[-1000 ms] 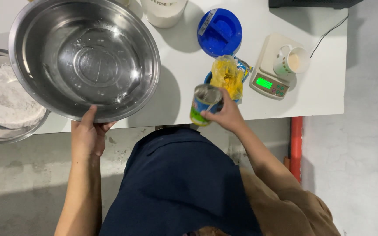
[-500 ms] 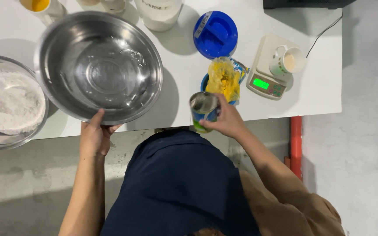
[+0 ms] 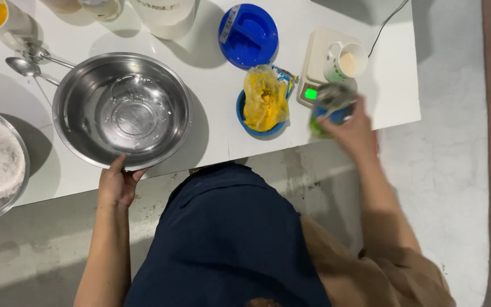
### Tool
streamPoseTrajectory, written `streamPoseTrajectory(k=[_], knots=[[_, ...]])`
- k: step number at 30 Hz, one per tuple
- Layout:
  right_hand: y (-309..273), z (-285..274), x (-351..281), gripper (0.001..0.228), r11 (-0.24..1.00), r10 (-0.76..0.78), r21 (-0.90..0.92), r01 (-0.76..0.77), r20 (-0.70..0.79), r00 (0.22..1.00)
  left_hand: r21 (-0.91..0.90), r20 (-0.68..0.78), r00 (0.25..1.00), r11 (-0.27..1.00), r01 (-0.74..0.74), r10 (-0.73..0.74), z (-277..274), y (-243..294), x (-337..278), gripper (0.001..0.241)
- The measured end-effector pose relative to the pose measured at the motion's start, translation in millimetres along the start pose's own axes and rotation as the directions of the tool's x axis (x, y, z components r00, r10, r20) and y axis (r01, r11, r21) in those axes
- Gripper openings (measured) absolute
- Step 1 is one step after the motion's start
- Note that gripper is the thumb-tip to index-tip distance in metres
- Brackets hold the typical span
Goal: Measuring and mixing ingredients for dough preparation in a kitchen environment.
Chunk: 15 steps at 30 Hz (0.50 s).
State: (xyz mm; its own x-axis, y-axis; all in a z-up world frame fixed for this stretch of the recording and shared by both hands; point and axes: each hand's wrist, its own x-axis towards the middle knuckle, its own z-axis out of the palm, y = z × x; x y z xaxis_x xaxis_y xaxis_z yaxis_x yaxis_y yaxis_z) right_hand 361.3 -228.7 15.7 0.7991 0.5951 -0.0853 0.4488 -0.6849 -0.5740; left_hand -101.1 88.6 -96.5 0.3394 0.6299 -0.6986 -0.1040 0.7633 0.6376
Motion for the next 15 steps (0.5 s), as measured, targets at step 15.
streamPoseTrajectory(k=[15], knots=[[91.0, -76.0, 102.3, 0.098, 0.792, 0.028, -0.608, -0.051, -0.047, 0.999, -0.018, 0.025, 0.998, 0.998, 0.053, -0.053, 3.5, -29.1, 20.1, 0.040]])
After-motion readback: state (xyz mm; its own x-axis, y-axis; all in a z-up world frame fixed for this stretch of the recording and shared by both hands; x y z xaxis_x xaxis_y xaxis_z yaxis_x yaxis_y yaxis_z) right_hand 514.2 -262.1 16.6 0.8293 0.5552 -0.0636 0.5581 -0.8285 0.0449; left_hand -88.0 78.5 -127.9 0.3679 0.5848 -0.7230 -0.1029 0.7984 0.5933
